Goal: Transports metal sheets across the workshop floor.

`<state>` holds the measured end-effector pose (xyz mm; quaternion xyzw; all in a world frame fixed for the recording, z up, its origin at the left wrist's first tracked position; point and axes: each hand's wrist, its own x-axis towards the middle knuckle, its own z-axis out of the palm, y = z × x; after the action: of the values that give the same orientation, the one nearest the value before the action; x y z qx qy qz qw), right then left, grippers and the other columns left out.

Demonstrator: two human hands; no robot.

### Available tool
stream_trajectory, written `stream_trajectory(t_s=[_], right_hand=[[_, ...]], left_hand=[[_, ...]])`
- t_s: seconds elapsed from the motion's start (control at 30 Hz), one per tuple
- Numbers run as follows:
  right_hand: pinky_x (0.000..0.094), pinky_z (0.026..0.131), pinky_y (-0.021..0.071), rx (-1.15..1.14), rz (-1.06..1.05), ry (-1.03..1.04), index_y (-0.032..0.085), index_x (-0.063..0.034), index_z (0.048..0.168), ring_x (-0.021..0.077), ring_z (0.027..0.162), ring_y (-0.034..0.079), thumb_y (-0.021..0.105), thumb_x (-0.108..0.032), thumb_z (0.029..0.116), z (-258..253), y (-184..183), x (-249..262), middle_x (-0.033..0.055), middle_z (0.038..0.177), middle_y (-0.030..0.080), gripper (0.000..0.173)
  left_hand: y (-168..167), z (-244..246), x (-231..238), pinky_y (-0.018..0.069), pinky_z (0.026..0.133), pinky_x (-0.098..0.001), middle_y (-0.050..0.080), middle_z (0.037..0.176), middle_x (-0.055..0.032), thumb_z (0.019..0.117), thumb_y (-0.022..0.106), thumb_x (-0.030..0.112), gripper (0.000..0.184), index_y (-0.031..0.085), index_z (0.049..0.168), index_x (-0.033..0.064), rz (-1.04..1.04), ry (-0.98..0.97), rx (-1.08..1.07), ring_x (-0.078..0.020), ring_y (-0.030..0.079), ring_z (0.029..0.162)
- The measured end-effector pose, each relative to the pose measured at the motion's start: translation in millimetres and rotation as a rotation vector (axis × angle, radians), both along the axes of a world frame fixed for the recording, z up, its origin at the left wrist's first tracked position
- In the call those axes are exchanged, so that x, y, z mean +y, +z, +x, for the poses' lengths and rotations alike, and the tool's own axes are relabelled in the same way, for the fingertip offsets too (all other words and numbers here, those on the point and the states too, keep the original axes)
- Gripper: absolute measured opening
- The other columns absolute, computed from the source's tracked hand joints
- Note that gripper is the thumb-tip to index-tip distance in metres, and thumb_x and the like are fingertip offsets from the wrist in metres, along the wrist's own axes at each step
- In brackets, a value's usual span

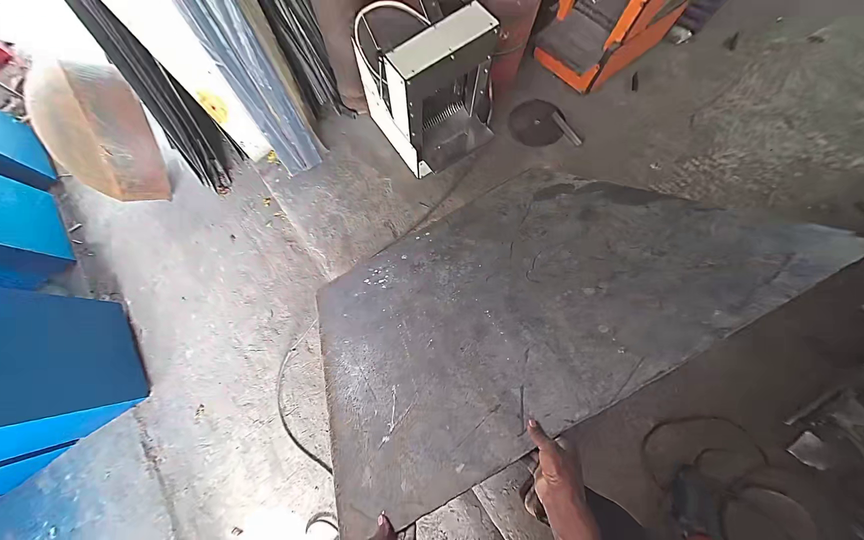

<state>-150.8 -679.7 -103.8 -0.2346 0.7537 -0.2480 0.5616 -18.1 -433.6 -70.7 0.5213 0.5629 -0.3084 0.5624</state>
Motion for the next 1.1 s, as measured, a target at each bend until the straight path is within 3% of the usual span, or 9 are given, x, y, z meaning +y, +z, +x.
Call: stream_trajectory(t_s=[0.17,0.3,0.5,0.67,0.77,0.87,0.97,1.0,1.1], right_hand=[[0.0392,0.065,0.0573,0.033,-0.25,0.165,0.065,0.0019,0.095,0.0184,0.07,0.065,0.075,-0.014,0.0929,91.0,134.3,-56.7,0.0113,0.082,0.065,0.019],[0.0325,0.043,0.0562,-0.124,-0.329,0.284,0.057,-0.0037,0.077,0.0142,0.045,0.06,0.074,-0.01,0.0916,159.4,192.9,-110.9,0.0048,0.059,0.059,0.023],[0.0386,0.048,0.0579,-0.125,-0.248,0.53,0.063,-0.0038,0.072,0.0185,0.049,0.065,0.076,-0.021,0.091,235.9,240.4,-175.6,0.0076,0.061,0.065,0.029],[0.0349,0.046,0.059,-0.164,-0.177,0.529,0.062,-0.0009,0.077,0.018,0.048,0.067,0.074,-0.015,0.0938,299.7,276.8,-202.1,0.009,0.062,0.067,0.025],[0.0348,0.044,0.0585,-0.195,-0.136,0.514,0.061,0.0011,0.079,0.02,0.049,0.067,0.074,-0.013,0.0947,330.2,291.1,-219.1,0.0114,0.064,0.068,0.025],[0.0297,0.039,0.054,-0.275,0.002,0.488,0.061,0.004,0.092,0.0196,0.05,0.069,0.066,-0.016,0.1014,358.8,316.7,-242.0,0.0141,0.068,0.072,0.023],[0.0278,0.038,0.0515,-0.313,0.15,0.485,0.066,0.0007,0.1,0.018,0.051,0.069,0.057,-0.037,0.1058,363.8,329.1,-262.3,0.0134,0.071,0.074,0.039],[0.0272,0.037,0.0494,-0.301,0.161,0.488,0.066,-0.0021,0.101,0.0164,0.049,0.067,0.054,-0.044,0.1058,368.0,327.0,-274.5,0.0118,0.069,0.073,0.044],[0.0273,0.036,0.0457,-0.159,0.2,0.543,0.066,-0.0086,0.112,0.0135,0.045,0.058,0.053,-0.046,0.105,364.2,315.7,-307.5,0.0079,0.072,0.068,0.04]], left_hand=[[155.5,85.8,-51.1,0.0608,0.067,-0.0326,0.065,0.1,-0.0164,0.1065,0.048,0.012,0.021,0.05,0.123,0.0,-0.073,-0.019,-0.149,-0.0214,0.069,0.08],[208.4,150.5,-97.2,0.0593,0.057,-0.0296,0.066,0.093,-0.0164,0.1041,0.048,0.009,0.017,0.049,0.119,0.0004,-0.033,-0.054,-0.351,-0.0198,0.069,0.07],[255.3,234.6,-153.7,0.0577,0.059,-0.0285,0.063,0.092,-0.0132,0.1031,0.046,0.005,0.014,0.05,0.116,0.0008,0.07,-0.081,-0.564,-0.017,0.065,0.069],[277.8,287.3,-154.4,0.0539,0.048,-0.0252,0.071,0.081,-0.0099,0.1115,0.042,0.028,0.028,0.055,0.108,0.0035,0.133,-0.199,-0.558,-0.0142,0.069,0.061],[255.9,308.4,-132.3,0.0558,0.059,-0.0348,0.065,0.075,-0.0057,0.1105,0.035,0.045,0.04,0.048,0.093,0.0109,0.306,0.13,-0.682,-0.0183,0.067,0.067],[204.1,362.4,-133.0,0.0514,0.098,-0.0438,0.055,0.134,-0.016,0.1125,0.021,0.041,0.054,0.041,0.144,0.0015,0.311,0.351,-0.903,-0.0251,0.06,0.117],[175.9,417.9,-168.9,0.0458,0.106,-0.0347,0.052,0.145,-0.0157,0.1129,0.009,0.041,0.063,0.039,0.147,-0.0034,0.207,0.471,-1.102,-0.0194,0.055,0.127],[167.5,433.7,-178.8,0.0479,0.103,-0.0355,0.059,0.135,-0.0171,0.1123,0.008,0.043,0.068,0.046,0.138,-0.0061,0.137,0.513,-1.152,-0.0196,0.059,0.121],[126.8,437.5,-159.8,0.0573,0.067,-0.0327,0.06,0.059,0.0023,0.1085,0.006,0.053,0.073,0.052,0.066,0.0153,-0.001,0.553,-1.31,-0.0122,0.064,0.061]])
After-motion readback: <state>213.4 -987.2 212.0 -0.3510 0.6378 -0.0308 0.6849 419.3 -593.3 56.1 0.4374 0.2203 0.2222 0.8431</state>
